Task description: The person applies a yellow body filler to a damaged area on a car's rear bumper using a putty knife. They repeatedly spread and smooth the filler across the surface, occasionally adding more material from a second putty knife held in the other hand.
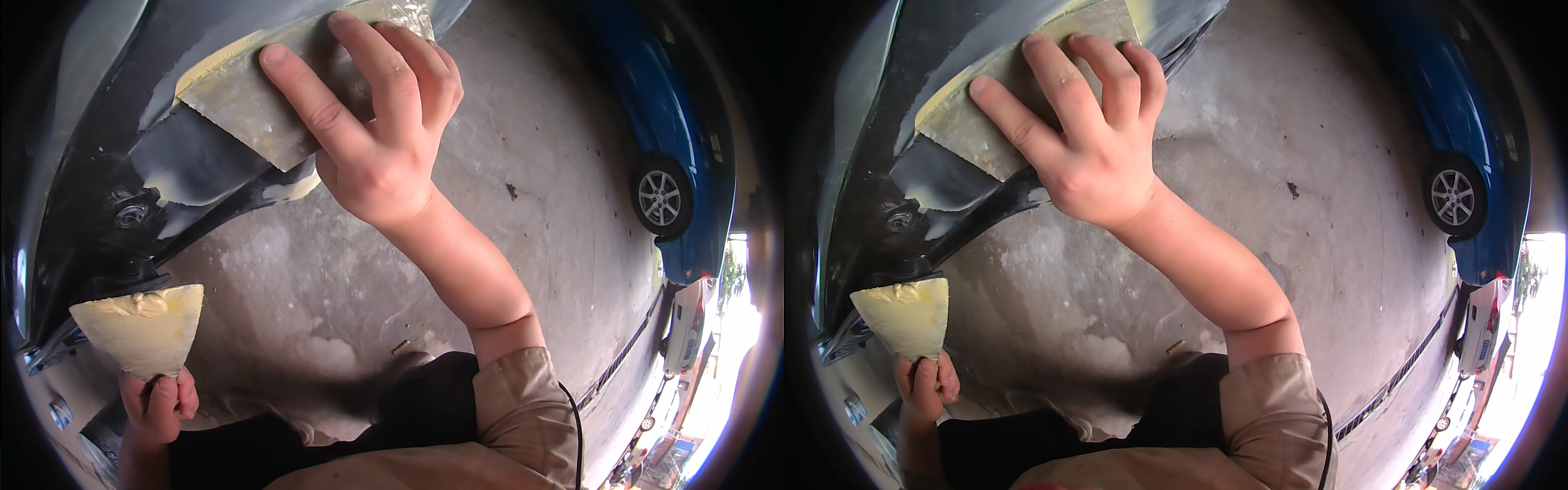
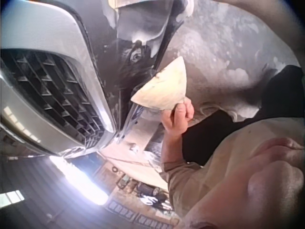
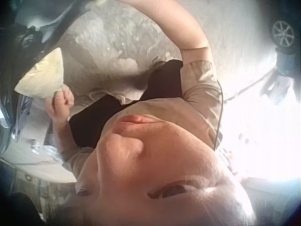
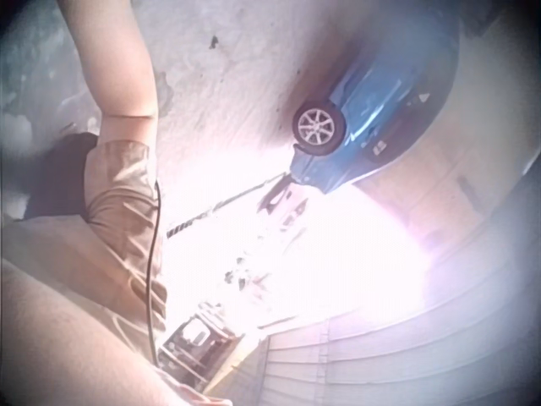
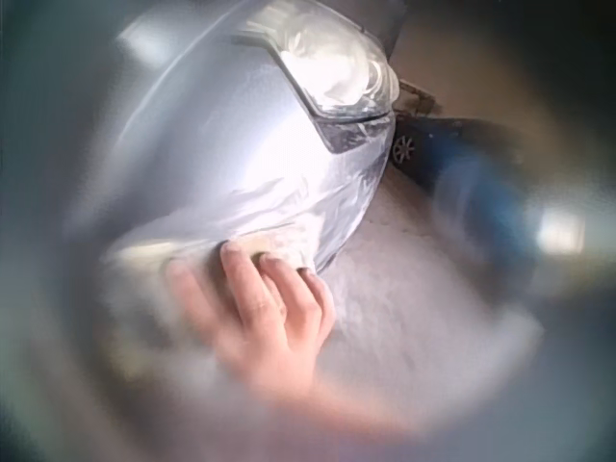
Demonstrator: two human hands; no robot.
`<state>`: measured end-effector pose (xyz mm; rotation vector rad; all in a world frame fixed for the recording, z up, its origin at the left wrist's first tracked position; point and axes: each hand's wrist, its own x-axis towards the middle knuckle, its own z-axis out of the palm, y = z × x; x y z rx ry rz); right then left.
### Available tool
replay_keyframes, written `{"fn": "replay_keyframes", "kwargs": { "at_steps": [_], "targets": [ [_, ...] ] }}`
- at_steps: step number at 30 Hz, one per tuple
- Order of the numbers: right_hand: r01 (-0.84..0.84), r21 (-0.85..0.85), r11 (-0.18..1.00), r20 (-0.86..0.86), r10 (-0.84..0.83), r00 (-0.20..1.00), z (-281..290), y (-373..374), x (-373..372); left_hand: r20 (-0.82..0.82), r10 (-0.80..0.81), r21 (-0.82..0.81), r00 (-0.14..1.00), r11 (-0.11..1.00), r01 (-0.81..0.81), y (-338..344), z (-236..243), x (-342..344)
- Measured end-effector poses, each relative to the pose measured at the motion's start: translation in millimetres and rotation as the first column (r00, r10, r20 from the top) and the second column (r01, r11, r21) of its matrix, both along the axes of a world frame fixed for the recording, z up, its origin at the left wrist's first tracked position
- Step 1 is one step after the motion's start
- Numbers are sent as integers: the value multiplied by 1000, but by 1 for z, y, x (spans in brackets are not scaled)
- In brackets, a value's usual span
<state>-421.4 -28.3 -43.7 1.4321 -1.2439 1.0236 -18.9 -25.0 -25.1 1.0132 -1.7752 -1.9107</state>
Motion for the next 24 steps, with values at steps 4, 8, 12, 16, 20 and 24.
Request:
{"fn": "replay_keyframes", "kwargs": {
  "at_steps": [4,8,12,16,20,24],
  "targets": [
    [38,59,998,-20,-37,999,-24,10,6,7,21,23,1000,1000,-21,-3,-2,-1],
    [37,78,996,-46,-34,998,-51,13,6,26,-9,28,1000,1000,8,-4,-7,-1],
    [42,107,993,-39,-38,998,-74,18,6,29,33,6,999,999,-33,-3,-7,-2],
    [35,158,987,13,-38,999,-93,22,9,56,9,42,998,999,-11,-2,-5,-4],
    [53,267,962,-14,-51,999,-95,39,5,50,47,-2,998,999,-47,1,0,-13],
    [-206,373,905,176,149,973,-65,69,6,-3,-66,34,998,997,67,4,9,-26]
  ]
}}
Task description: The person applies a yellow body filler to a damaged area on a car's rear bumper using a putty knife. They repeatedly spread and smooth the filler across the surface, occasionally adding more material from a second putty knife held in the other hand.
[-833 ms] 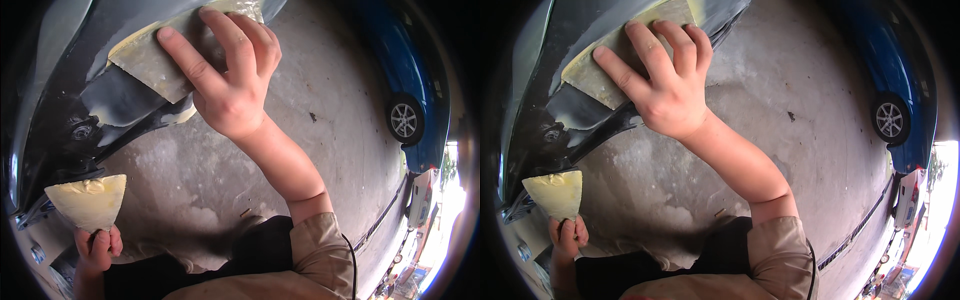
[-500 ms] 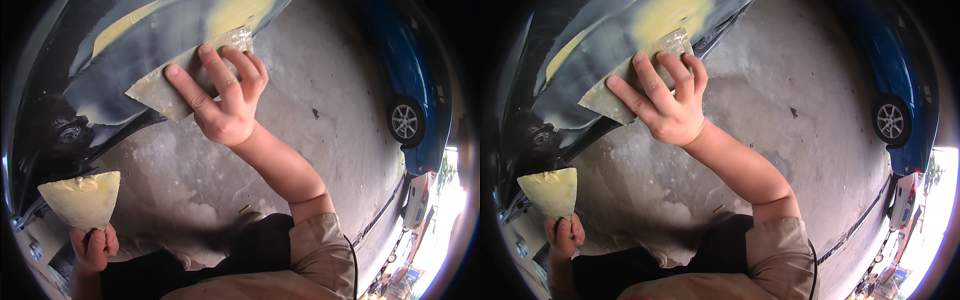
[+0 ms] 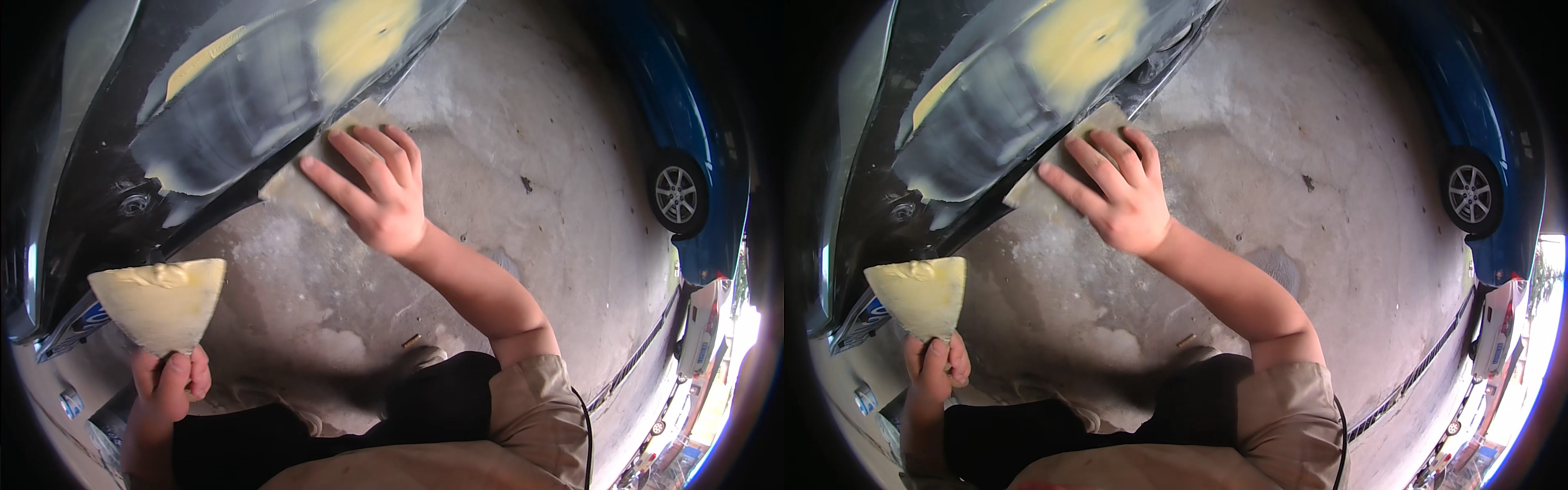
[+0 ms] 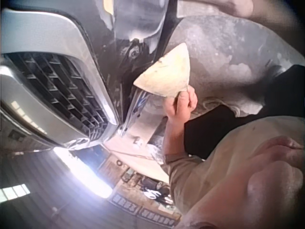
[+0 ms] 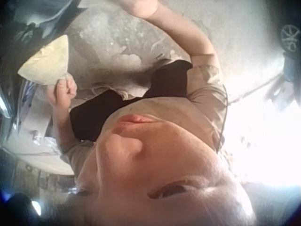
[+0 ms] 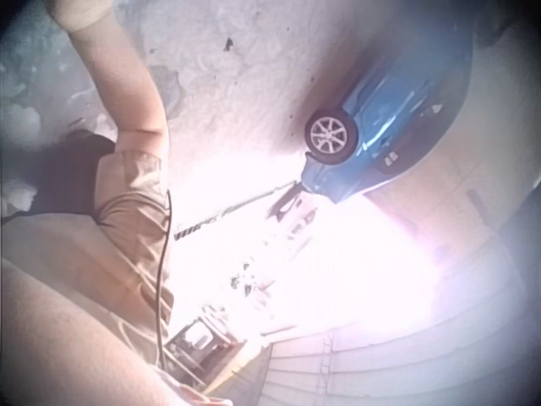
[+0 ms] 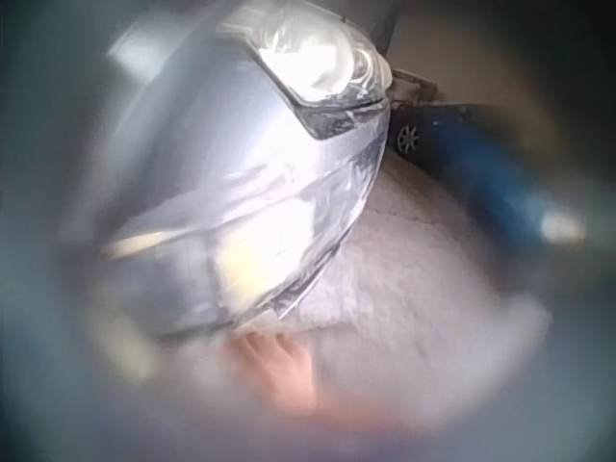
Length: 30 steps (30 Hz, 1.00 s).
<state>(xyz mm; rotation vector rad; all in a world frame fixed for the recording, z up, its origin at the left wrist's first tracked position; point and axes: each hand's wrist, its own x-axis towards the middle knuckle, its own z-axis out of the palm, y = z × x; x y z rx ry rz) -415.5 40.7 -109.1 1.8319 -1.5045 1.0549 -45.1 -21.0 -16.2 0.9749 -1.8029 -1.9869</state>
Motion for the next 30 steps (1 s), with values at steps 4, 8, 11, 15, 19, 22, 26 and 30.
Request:
{"fn": "replay_keyframes", "kwargs": {
  "at_steps": [4,8,11,15,19,22,26,30],
  "targets": [
    [-649,-148,747,694,546,470,45,31,29,15,-227,4,974,974,227,2,4,-10],
    [-894,-117,433,765,613,197,71,43,40,-60,-312,-28,948,950,310,-3,-7,-12],
    [-888,175,425,731,548,406,67,47,36,-227,-273,-342,935,921,186,-1,-13,-2],
    [-634,440,636,527,389,756,54,46,48,-298,61,-21,953,997,-70,-4,-1,18],
    [-177,118,977,102,165,981,56,22,48,-226,271,-215,936,923,-319,-12,1,29],
    [4,-234,972,-94,-26,995,62,-19,48,-251,220,-199,943,941,-273,-16,3,35],
    [84,-330,940,-147,-140,979,65,-49,63,-210,77,-211,975,970,-122,-17,7,42],
    [48,-269,962,-132,-86,987,53,-57,73,-199,115,-147,973,978,-145,-16,6,49]
  ]
}}
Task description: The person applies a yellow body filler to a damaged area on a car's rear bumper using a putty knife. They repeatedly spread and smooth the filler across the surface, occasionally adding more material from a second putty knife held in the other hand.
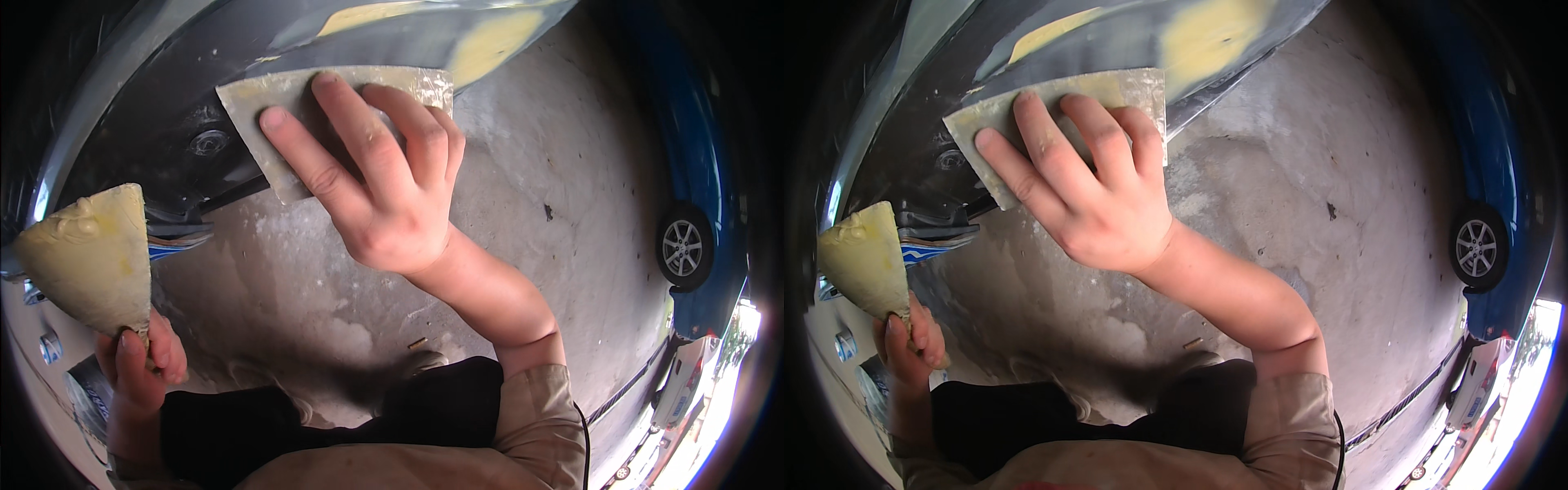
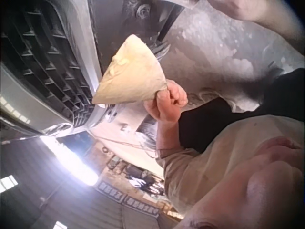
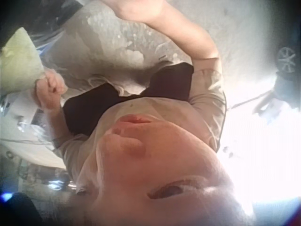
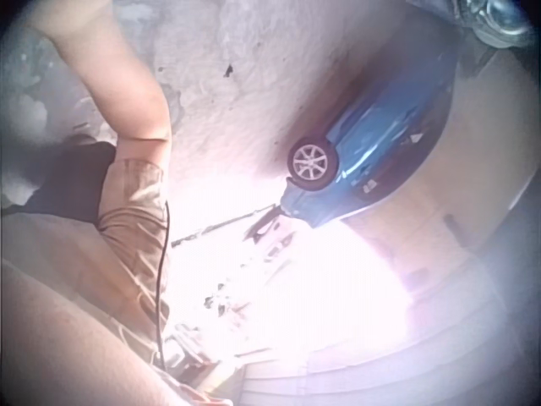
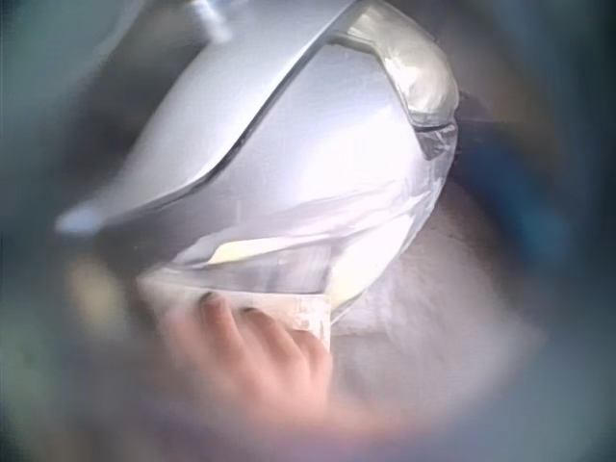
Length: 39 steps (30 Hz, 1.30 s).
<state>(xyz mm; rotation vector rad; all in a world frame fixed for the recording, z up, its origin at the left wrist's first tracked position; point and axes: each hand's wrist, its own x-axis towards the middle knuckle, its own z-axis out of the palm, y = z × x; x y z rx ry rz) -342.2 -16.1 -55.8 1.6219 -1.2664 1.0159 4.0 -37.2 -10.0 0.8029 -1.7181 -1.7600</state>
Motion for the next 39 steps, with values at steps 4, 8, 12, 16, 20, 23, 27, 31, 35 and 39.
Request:
{"fn": "replay_keyframes", "kwargs": {
  "at_steps": [4,8,12,16,20,23,27,31,35,39],
  "targets": [
    [58,67,996,-80,-53,995,-23,6,6,10,4,9,1000,1000,-4,-3,-2,4],
    [64,71,995,-103,-57,993,-48,7,9,-2,-1,45,1000,999,1,-4,-4,5],
    [41,57,998,-135,-33,990,-66,3,13,-13,14,49,1000,999,-13,-3,-5,5],
    [-81,311,947,-77,110,991,-65,22,12,6,39,97,999,995,-39,0,-6,4],
    [-358,374,855,226,290,930,-39,47,8,23,1,97,1000,995,-3,3,-7,-2],
    [-732,59,678,759,446,475,-7,63,7,31,-216,169,976,964,208,-1,-8,-12],
    [-971,-101,215,821,569,41,20,69,-6,46,-434,196,900,887,418,-8,-6,-25],
    [-905,306,297,774,476,418,20,71,-18,41,-314,96,948,946,309,-4,-3,-27],
    [-593,179,785,520,436,734,29,71,-34,-65,-177,171,982,968,186,-4,-4,-26],
    [78,70,995,109,-85,990,54,46,-71,26,-223,40,975,974,222,-4,-8,-29]
  ]
}}
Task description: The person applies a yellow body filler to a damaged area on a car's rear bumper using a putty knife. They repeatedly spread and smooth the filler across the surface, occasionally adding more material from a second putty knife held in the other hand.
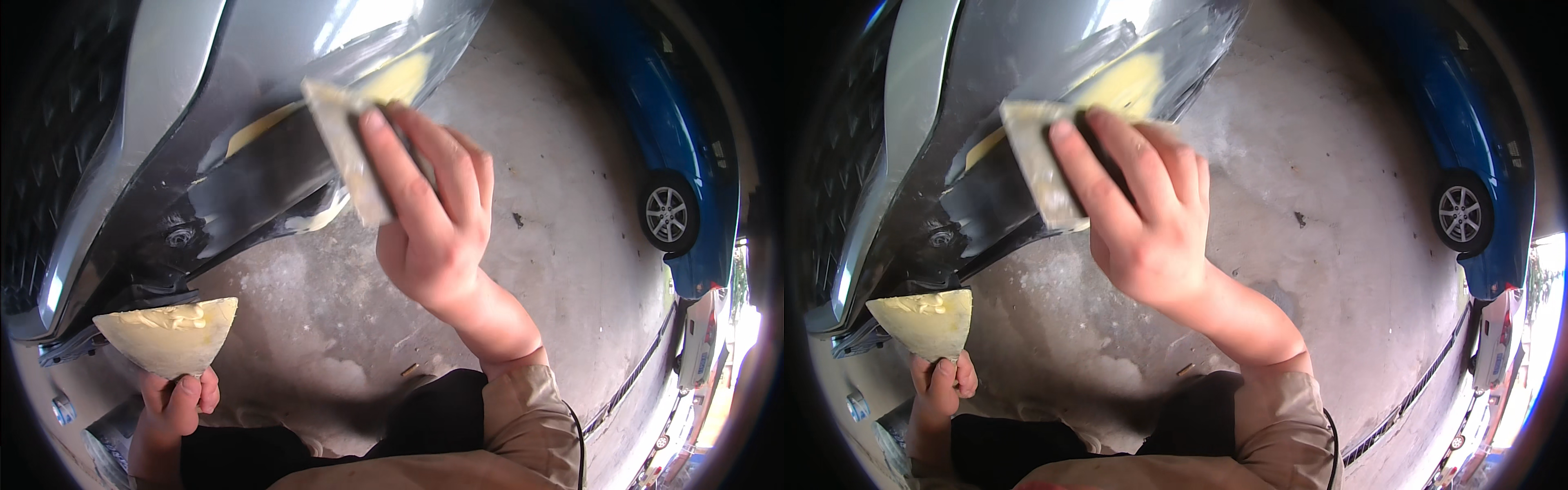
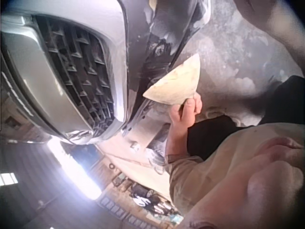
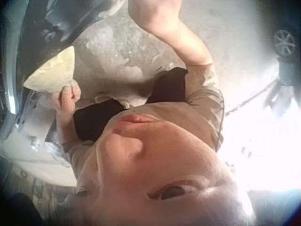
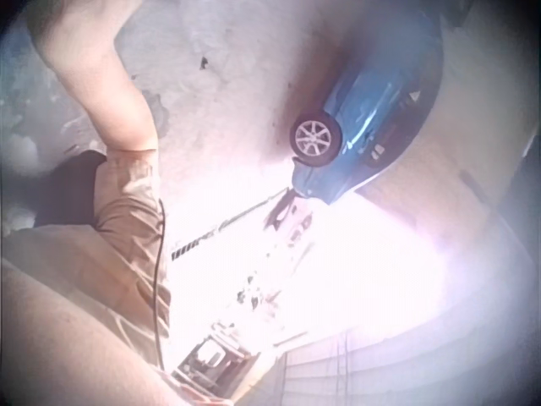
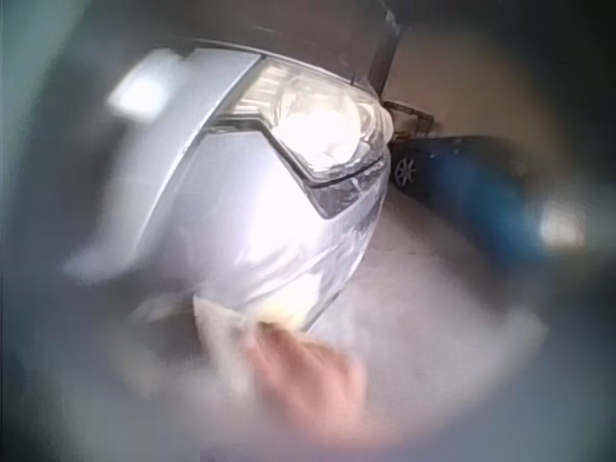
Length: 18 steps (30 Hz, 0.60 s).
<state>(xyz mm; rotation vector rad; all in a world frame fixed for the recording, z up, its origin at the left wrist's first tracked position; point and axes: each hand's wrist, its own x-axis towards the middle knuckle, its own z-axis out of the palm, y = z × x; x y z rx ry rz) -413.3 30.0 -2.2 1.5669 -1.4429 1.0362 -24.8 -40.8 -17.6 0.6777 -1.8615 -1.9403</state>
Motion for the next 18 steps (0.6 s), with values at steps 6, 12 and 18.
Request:
{"fn": "replay_keyframes", "kwargs": {
  "at_steps": [6,12,18],
  "targets": [
    [163,119,979,-54,-158,986,4,-21,17,-106,144,-22,984,989,-147,10,-2,-6],
    [94,147,985,-48,-88,995,-1,-22,44,-8,100,-12,995,995,-100,9,7,-6],
    [-127,319,939,6,132,991,2,-9,72,21,90,-17,996,996,-90,7,15,-9]
  ]
}}
